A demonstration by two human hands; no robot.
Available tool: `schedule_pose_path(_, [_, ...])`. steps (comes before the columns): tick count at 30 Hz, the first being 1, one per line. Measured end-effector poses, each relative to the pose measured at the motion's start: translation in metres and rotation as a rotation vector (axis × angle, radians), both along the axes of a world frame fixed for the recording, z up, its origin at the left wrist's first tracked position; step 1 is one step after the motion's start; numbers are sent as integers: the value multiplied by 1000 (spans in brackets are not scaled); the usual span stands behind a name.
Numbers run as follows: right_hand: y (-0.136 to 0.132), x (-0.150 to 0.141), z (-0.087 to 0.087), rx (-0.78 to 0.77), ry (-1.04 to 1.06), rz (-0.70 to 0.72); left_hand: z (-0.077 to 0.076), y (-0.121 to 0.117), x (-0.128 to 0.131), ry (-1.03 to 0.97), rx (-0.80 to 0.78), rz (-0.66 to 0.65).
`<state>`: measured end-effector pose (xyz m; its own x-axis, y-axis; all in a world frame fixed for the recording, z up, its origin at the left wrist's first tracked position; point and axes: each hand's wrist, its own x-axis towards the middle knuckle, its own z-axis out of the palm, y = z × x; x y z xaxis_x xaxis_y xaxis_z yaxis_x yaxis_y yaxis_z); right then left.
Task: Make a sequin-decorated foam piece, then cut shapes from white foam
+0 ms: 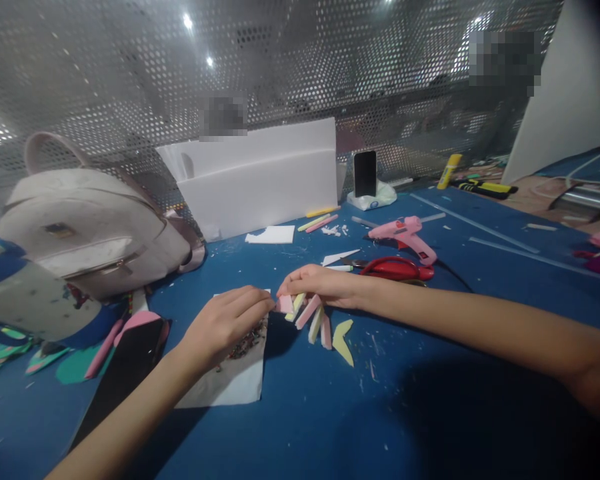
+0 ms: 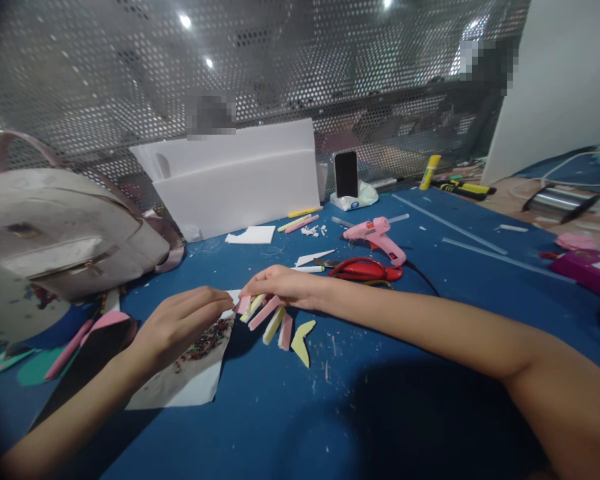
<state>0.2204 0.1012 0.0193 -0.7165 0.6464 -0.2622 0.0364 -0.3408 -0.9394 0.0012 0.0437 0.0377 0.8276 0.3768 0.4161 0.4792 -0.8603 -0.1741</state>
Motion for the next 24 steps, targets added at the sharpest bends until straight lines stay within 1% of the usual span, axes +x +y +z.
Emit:
schedule_pose_path(6, [1,0,-1,-1,1,-8,2,-2,2,-4,0,-22])
schedule_pose_path(10, [2,-1,-3,2,0,1,4,-3,5,-3,-16,-9])
schedule_pose_path(18, [0,-1,-1,2,-3,-8,0,-2,3,-12,0,-10])
schedule_pose_path(24, [0,-1,-1,9,-10,-8,1,-2,3,-23,-8,2])
